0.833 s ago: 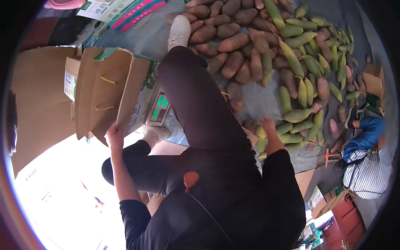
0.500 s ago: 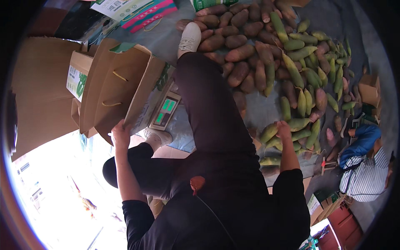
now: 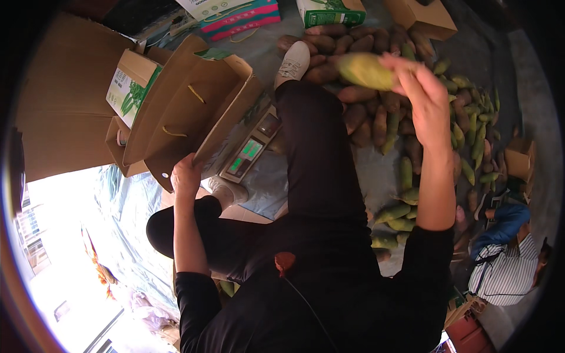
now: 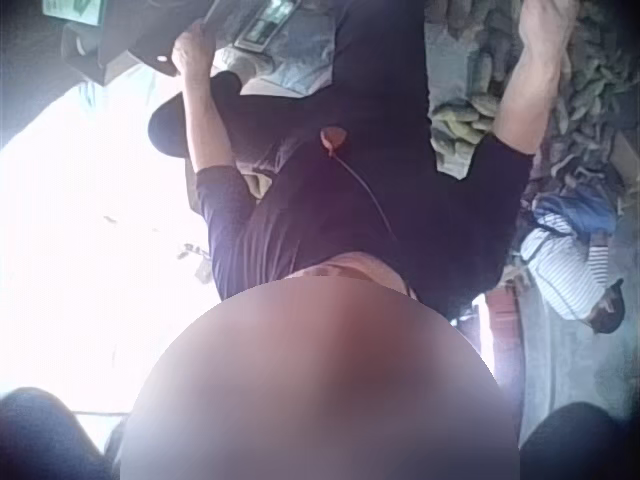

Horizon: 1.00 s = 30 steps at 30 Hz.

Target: Sorting and packing green gourds from a floor pile into cardboard boxes for shipping.

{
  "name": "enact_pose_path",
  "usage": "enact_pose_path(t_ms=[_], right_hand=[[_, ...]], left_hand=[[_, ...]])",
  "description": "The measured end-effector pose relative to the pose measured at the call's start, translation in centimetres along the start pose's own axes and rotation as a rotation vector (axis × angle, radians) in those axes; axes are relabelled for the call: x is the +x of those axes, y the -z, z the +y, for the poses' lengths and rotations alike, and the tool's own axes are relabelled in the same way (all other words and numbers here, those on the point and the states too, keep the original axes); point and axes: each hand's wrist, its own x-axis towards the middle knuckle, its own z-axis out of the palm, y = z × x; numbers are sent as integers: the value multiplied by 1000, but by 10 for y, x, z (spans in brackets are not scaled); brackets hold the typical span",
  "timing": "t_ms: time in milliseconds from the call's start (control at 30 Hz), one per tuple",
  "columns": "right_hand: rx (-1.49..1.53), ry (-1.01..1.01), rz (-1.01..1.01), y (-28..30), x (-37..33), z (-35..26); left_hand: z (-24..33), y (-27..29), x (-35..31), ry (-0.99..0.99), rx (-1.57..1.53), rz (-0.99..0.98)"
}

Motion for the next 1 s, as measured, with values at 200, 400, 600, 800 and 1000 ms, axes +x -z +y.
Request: enact_pose_path(t_ms=[200,400,600,800,1000], right_hand=[[390,153,-315,-110,56,-70],[193,425,-385,-300,67,-15],[-118,-34,-727,-418,27,20],[-324,-50,-631,-377,46,11],[184,313,-554,-198,62,-40]], left_hand=[[2,-1,3,-12,16,3],[-17,-16,5,-103,121,56],[-3,-10,5,-97,18,7],[-2,-11,7,-134,-22,18],[5,-11,6,-108,-80,-25]])
